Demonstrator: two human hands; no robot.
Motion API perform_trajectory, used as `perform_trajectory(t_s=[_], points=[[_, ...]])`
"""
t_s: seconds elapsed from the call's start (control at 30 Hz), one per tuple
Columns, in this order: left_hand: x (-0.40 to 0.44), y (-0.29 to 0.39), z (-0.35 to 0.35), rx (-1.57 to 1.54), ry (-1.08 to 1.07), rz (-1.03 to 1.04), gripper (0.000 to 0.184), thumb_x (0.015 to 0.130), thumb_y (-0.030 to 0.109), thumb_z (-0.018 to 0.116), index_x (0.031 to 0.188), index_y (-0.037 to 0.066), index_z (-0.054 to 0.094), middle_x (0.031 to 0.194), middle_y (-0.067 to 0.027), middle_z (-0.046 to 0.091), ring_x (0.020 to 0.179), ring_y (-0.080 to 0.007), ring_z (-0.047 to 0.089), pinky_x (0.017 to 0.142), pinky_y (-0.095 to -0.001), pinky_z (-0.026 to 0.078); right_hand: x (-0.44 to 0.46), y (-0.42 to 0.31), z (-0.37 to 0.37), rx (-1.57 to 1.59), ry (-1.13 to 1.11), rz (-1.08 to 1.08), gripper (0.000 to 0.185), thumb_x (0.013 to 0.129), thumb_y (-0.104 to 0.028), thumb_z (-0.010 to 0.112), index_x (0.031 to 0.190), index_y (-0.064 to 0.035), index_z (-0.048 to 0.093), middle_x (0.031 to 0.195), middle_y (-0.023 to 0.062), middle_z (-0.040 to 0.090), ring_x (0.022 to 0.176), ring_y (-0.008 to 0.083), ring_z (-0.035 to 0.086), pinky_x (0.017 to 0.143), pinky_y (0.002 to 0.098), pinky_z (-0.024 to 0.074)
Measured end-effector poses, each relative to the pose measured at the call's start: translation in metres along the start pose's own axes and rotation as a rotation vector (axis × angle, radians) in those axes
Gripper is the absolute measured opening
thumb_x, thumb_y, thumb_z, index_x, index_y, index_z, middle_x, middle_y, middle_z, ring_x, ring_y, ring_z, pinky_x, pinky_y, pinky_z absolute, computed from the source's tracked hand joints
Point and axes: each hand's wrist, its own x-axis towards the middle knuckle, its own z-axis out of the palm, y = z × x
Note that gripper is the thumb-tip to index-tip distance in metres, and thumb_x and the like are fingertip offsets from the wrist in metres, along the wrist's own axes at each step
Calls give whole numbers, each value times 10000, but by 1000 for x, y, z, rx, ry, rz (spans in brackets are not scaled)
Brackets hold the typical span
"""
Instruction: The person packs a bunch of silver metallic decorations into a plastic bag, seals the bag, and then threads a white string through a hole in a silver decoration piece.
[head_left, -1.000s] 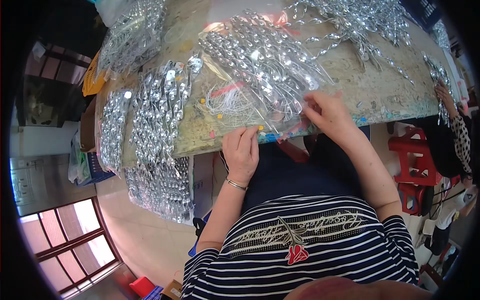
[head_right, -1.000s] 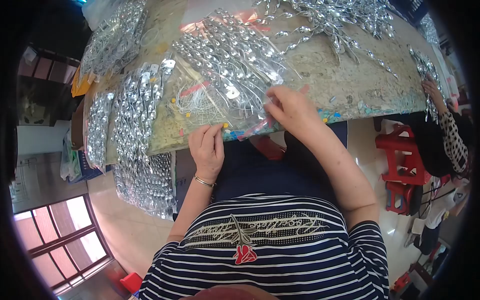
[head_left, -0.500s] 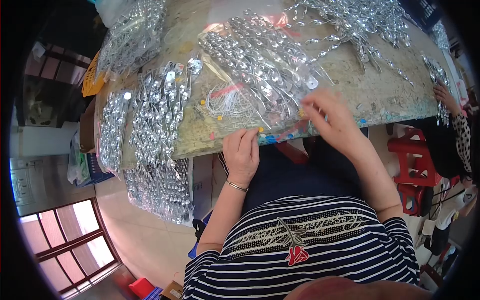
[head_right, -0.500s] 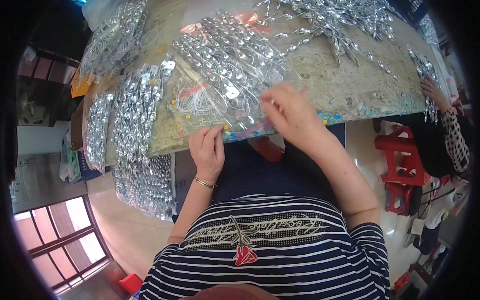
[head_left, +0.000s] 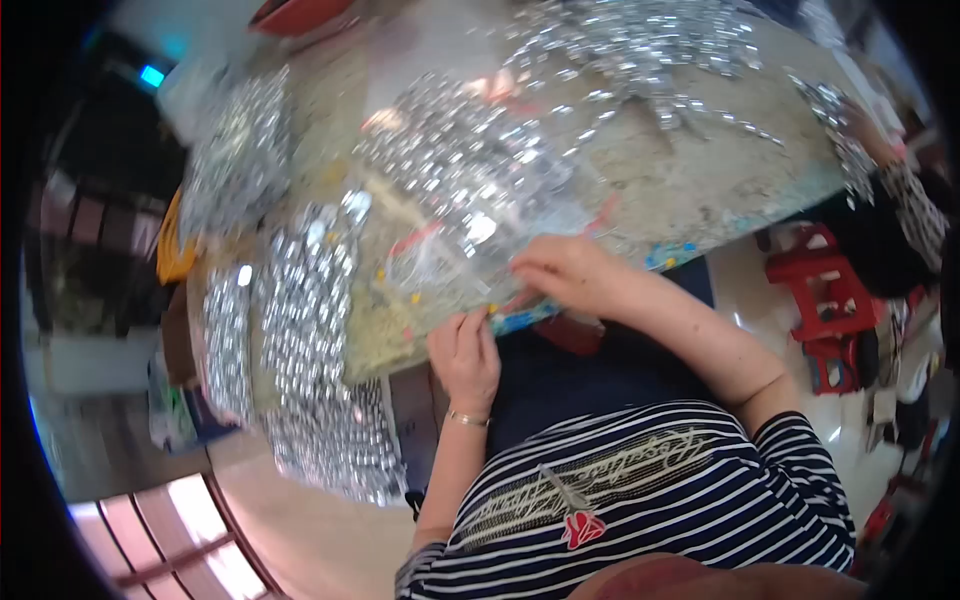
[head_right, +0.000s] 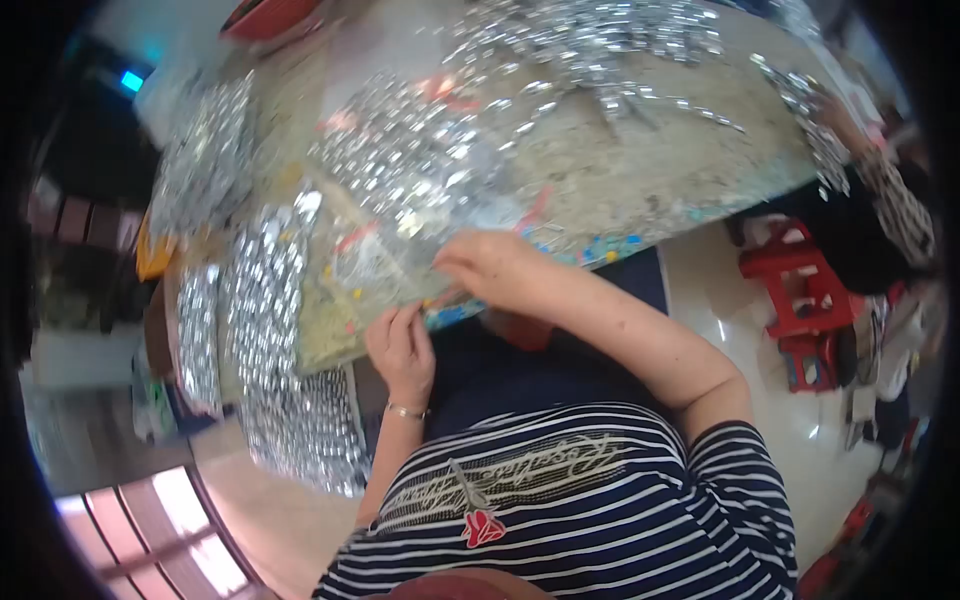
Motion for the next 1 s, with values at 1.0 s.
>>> perform_trajectory(t_s=[1.0], points=[[-85, -3, -20, 143, -118, -162, 316, 780, 307, 704, 991, 72, 689, 985, -155, 640, 915, -292, 593, 849, -434, 455, -167, 41, -18, 903, 49, 711, 252, 930, -227, 492, 1048, -20, 576, 856, 58, 603, 689, 118, 600, 580, 239, 515]])
